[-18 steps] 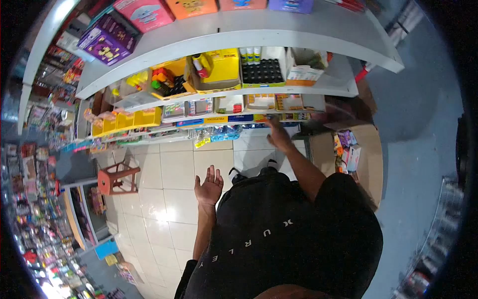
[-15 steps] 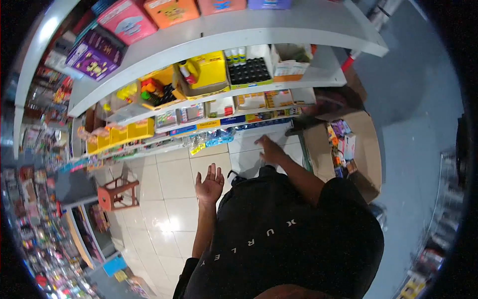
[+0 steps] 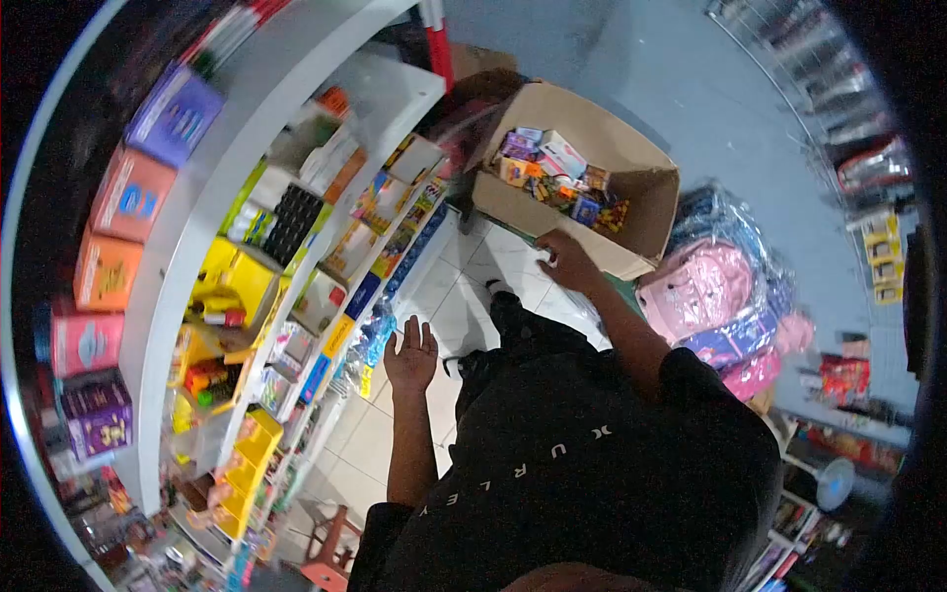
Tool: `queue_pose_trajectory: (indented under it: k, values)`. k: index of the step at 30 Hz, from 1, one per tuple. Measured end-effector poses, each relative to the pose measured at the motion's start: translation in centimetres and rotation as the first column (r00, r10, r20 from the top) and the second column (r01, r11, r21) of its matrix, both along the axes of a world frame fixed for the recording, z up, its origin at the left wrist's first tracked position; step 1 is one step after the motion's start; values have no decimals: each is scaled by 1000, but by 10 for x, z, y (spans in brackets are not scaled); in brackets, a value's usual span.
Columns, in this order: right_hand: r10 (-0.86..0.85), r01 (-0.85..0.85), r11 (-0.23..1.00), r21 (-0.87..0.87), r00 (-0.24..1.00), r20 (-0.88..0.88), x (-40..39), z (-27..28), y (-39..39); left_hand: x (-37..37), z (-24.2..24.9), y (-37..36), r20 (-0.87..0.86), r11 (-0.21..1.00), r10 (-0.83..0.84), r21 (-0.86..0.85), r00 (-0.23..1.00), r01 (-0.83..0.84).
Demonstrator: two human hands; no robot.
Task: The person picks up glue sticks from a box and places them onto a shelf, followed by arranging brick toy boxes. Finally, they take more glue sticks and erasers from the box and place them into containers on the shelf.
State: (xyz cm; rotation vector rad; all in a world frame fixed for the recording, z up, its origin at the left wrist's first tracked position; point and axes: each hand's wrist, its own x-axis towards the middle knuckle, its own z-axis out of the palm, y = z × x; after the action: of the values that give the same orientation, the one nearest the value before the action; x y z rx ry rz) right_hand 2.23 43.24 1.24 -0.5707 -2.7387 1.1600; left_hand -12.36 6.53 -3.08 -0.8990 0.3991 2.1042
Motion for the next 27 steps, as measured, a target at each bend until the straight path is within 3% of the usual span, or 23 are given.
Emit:
queue_pose_trajectory:
  k: [4, 7, 9, 18, 21, 23, 27]
  values:
    - [-268, 272, 942, 196, 962, -49, 38, -10, 69, -13, 5, 35, -9, 997, -80, 23, 997, 80]
    - [-345, 342, 936, 82, 938, 22, 56, -7, 112, -17, 10, 62, -3, 995, -101, -16, 995, 101]
    - [-390, 378, 921, 98, 890, 237, 59, -7, 136, -19, 15, 80, 7, 992, -105, -64, 994, 106]
    - [-123, 246, 967, -68, 683, 720, 68, -127, 212, -20, 25, 146, -9, 975, -125, -186, 992, 121]
    - [-9, 231, 958, -169, 613, 790, 67, -165, 223, -18, 25, 166, 21, 986, -102, -133, 995, 104]
    - [17, 237, 953, -188, 578, 816, 65, -182, 231, -15, 27, 184, 55, 972, -110, -204, 992, 119]
    - [-64, 292, 949, -120, 552, 831, 65, -209, 245, -8, 23, 205, 98, 959, -108, -250, 989, 130]
